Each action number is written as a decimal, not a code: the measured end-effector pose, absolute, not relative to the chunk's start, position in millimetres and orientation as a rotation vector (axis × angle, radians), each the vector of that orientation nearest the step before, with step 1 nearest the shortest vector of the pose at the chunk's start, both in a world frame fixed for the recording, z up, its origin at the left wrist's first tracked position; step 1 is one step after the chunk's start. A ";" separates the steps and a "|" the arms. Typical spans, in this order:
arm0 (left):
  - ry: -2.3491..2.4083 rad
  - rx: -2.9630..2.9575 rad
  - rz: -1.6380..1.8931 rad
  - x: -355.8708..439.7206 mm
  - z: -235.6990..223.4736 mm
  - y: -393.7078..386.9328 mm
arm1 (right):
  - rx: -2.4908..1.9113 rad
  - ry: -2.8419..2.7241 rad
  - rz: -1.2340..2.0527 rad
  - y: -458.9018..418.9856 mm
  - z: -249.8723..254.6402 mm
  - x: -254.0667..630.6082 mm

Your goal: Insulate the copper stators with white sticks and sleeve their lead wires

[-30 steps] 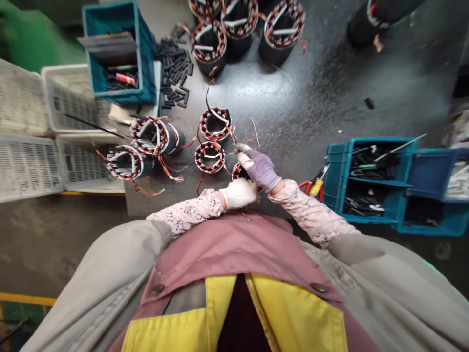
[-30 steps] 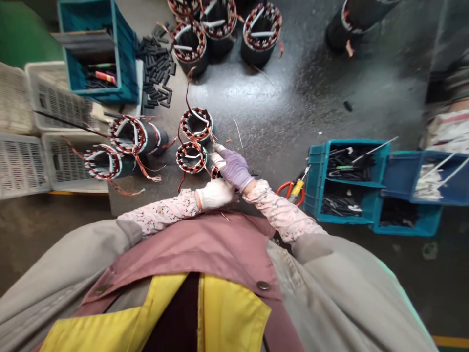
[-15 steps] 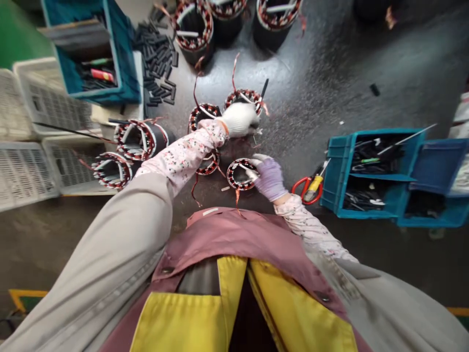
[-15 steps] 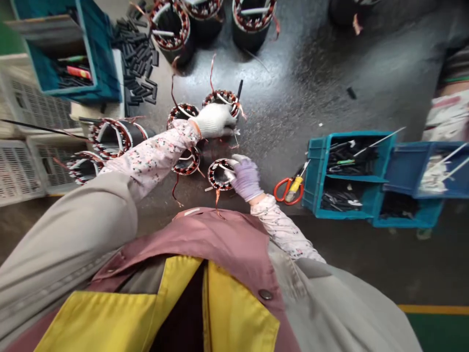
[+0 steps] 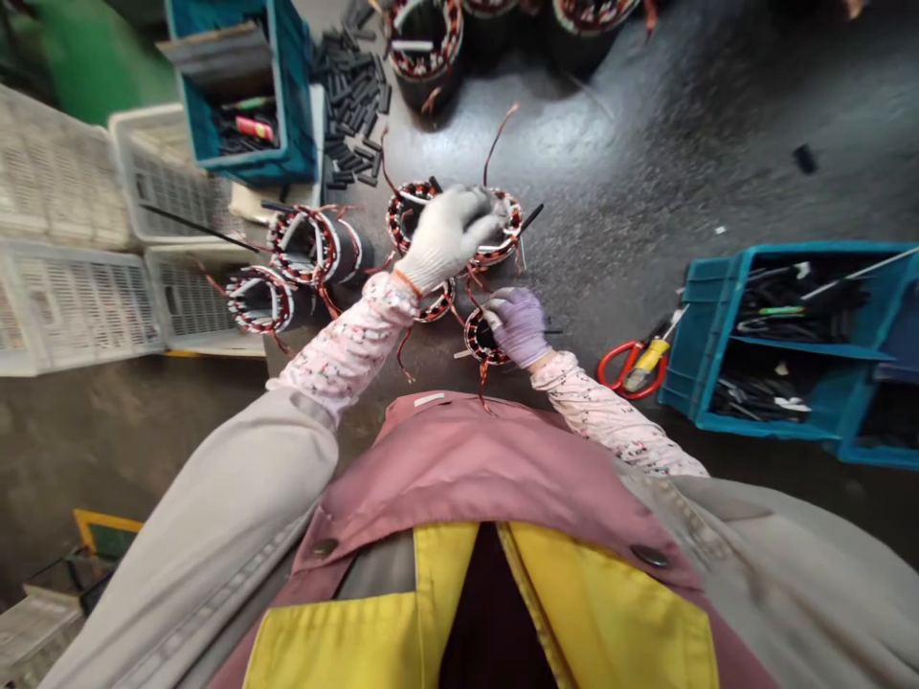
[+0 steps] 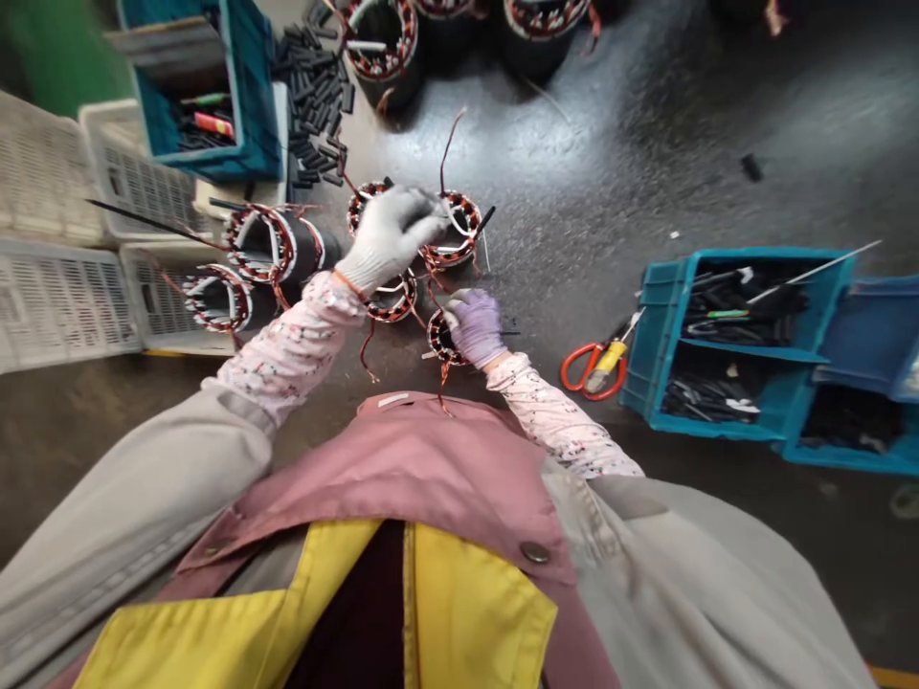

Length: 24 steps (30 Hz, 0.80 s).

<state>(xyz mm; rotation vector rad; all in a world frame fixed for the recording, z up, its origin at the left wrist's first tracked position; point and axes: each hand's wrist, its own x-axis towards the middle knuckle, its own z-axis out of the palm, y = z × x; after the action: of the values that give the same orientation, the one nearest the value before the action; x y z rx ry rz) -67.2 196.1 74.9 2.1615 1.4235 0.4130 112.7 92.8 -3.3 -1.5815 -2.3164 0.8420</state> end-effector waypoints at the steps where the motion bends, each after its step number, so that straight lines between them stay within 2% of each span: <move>1: 1.458 2.147 0.463 -73.5 80.8 184.8 | -1.612 -2.234 0.852 90.2 -4.8 116.1; 4: 1.443 2.171 0.357 -78.3 95.3 141.8 | -1.567 -2.071 0.862 79.5 -3.1 133.6; 7: 1.305 2.303 -0.029 -60.6 100.7 108.4 | -1.519 -2.029 0.735 63.1 7.2 155.6; 10: 1.173 2.398 -0.400 -32.2 96.9 101.4 | -1.541 -2.162 0.660 42.1 16.9 168.0; 13: 1.153 2.302 -0.612 -7.4 89.1 112.9 | -1.488 -2.406 0.714 23.7 17.0 164.7; 17: 1.097 2.219 -0.689 7.8 80.9 129.2 | -1.540 -2.499 0.742 14.6 4.3 150.9; 20: 0.988 2.157 -0.686 3.8 79.5 127.6 | -1.647 -2.361 0.802 17.0 -7.0 145.0; 24: 0.882 2.105 -0.566 -19.7 80.0 104.5 | -1.667 -2.245 0.876 21.3 -11.4 143.8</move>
<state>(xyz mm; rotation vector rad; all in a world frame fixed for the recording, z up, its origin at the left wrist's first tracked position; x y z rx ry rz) -19.7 104.5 80.0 2.1048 0.8821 -0.5660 143.8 21.3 -11.4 -1.6667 -2.2448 0.8760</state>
